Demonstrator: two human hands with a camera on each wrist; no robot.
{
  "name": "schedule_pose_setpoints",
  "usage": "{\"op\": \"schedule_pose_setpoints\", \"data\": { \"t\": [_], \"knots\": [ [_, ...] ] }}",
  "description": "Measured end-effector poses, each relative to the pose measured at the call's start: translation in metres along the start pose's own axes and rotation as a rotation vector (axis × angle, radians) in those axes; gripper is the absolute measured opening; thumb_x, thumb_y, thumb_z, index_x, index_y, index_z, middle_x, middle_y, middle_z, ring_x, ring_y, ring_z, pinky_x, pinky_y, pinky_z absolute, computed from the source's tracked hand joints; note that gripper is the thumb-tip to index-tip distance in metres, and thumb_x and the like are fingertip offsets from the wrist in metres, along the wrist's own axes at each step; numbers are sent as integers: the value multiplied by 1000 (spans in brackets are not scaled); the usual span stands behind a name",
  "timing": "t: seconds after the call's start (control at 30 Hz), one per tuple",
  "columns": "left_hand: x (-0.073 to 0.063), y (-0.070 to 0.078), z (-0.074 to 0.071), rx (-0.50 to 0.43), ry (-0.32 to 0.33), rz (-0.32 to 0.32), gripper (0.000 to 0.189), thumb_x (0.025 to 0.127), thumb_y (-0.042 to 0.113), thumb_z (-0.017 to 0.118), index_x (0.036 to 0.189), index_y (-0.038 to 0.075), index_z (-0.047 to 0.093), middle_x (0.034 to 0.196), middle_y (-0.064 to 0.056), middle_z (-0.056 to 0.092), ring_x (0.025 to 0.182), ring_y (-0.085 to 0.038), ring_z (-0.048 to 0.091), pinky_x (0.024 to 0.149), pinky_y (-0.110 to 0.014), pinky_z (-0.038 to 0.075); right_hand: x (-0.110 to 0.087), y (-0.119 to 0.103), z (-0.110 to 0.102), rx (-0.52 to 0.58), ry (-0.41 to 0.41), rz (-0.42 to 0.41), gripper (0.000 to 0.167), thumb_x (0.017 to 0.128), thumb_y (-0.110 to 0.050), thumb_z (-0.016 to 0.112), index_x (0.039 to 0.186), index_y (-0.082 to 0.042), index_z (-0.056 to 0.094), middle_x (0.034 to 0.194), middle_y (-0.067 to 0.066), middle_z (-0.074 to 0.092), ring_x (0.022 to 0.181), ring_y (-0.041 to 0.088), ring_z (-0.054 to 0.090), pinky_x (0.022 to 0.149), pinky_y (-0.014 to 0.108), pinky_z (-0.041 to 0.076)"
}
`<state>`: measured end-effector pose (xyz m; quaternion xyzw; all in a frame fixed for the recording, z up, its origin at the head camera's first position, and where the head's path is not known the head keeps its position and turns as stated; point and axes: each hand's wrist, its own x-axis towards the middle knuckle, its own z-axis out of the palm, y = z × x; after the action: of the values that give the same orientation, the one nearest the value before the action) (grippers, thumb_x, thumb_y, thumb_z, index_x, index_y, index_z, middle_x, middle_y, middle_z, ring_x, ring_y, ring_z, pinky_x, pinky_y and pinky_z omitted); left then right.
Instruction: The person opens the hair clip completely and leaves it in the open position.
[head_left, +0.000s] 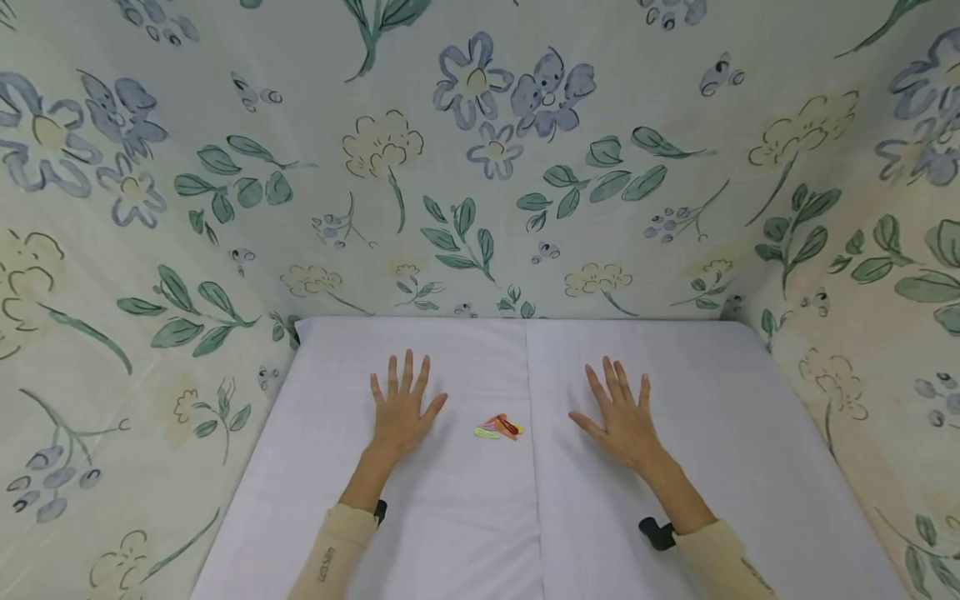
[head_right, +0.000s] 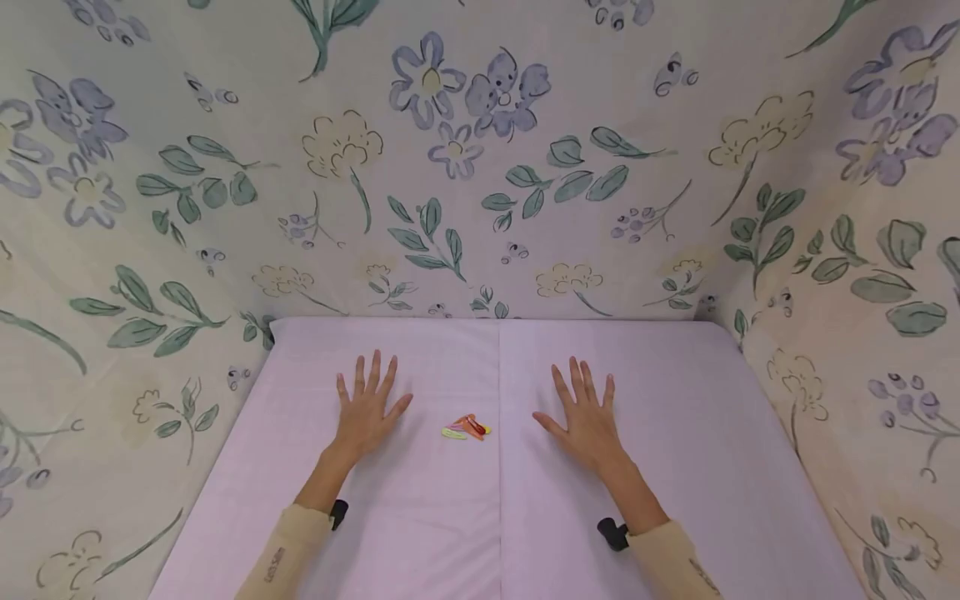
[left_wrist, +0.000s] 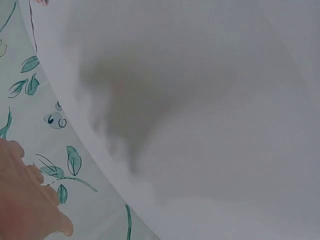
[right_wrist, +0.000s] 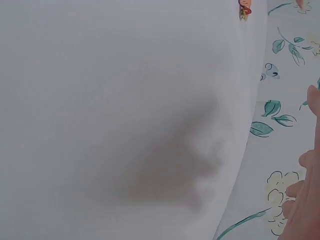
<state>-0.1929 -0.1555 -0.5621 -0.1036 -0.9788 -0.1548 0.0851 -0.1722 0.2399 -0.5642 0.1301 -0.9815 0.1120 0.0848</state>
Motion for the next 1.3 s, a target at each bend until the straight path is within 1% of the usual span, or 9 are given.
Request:
{"op": "schedule_pose_setpoints", "data": {
  "t": [0.13, 0.33, 0.53, 0.6, 0.83, 1.0, 1.07, 1.17, 1.3],
  "knots": [
    [1, 6, 4, -14, -11, 0, 78, 104, 55, 49, 166, 17, 22, 174, -18, 11, 160, -48, 4, 120, -77, 0, 0, -3, 2, 24, 0, 3, 90, 96, -59, 61, 164, -11, 27, 171, 25, 14, 158, 47, 14, 120, 76, 0],
    [0, 14, 13, -56, -60, -2, 77, 105, 55, 48, 166, 17, 19, 174, -17, 6, 160, -47, -1, 119, -78, -4, 0, -12, 9, 34, -23, -1, 91, 94, -56, 65, 164, -12, 28, 172, 24, 14, 158, 46, 16, 120, 77, 3],
    [0, 21, 20, -141, -88, 10, 75, 105, 52, 51, 166, 18, 22, 173, -21, 9, 158, -53, 6, 116, -81, -1, -1, -19, 17, 64, -28, -27, 88, 96, -54, 65, 164, -13, 28, 172, 23, 15, 158, 46, 17, 120, 77, 4],
    [0, 23, 24, -174, -88, 20, 75, 105, 50, 52, 166, 18, 23, 172, -23, 11, 157, -54, 8, 116, -82, 0, -1, -21, 19, 76, -24, -36, 86, 96, -53, 65, 164, -13, 29, 172, 23, 16, 157, 46, 18, 120, 77, 4],
    [1, 31, 34, -216, -76, 80, 70, 105, 45, 56, 164, 18, 30, 171, -25, 18, 155, -55, 14, 114, -84, 7, 1, -32, 24, 130, -44, -49, 85, 96, -53, 65, 163, -15, 30, 172, 21, 16, 158, 44, 17, 120, 76, 3],
    [1, 35, 38, -302, -102, 103, 67, 105, 42, 56, 163, 19, 32, 171, -23, 17, 156, -53, 15, 117, -81, 6, 1, -41, 29, 191, -36, -77, 81, 96, -51, 67, 162, -17, 35, 171, 21, 21, 157, 45, 21, 119, 77, 4],
    [2, 37, 41, -342, -121, 105, 65, 105, 41, 57, 162, 20, 35, 171, -22, 16, 157, -52, 14, 118, -79, 4, 1, -44, 33, 208, -27, -90, 79, 96, -50, 68, 161, -18, 37, 171, 21, 23, 156, 46, 23, 119, 77, 5],
    [3, 38, 44, -419, -139, 98, 58, 104, 35, 61, 157, 18, 45, 172, -21, 17, 158, -50, 14, 120, -77, 3, 1, -48, 37, 223, -5, -110, 76, 95, -49, 70, 159, -20, 42, 170, 19, 26, 156, 45, 25, 118, 78, 7],
    [4, 40, 49, -541, -149, 68, 47, 98, 22, 70, 144, 12, 61, 171, -21, 18, 158, -49, 14, 122, -74, 4, 2, -53, 44, 245, 34, -129, 70, 93, -45, 74, 153, -20, 51, 167, 20, 33, 155, 44, 29, 117, 79, 9]
  ]
}}
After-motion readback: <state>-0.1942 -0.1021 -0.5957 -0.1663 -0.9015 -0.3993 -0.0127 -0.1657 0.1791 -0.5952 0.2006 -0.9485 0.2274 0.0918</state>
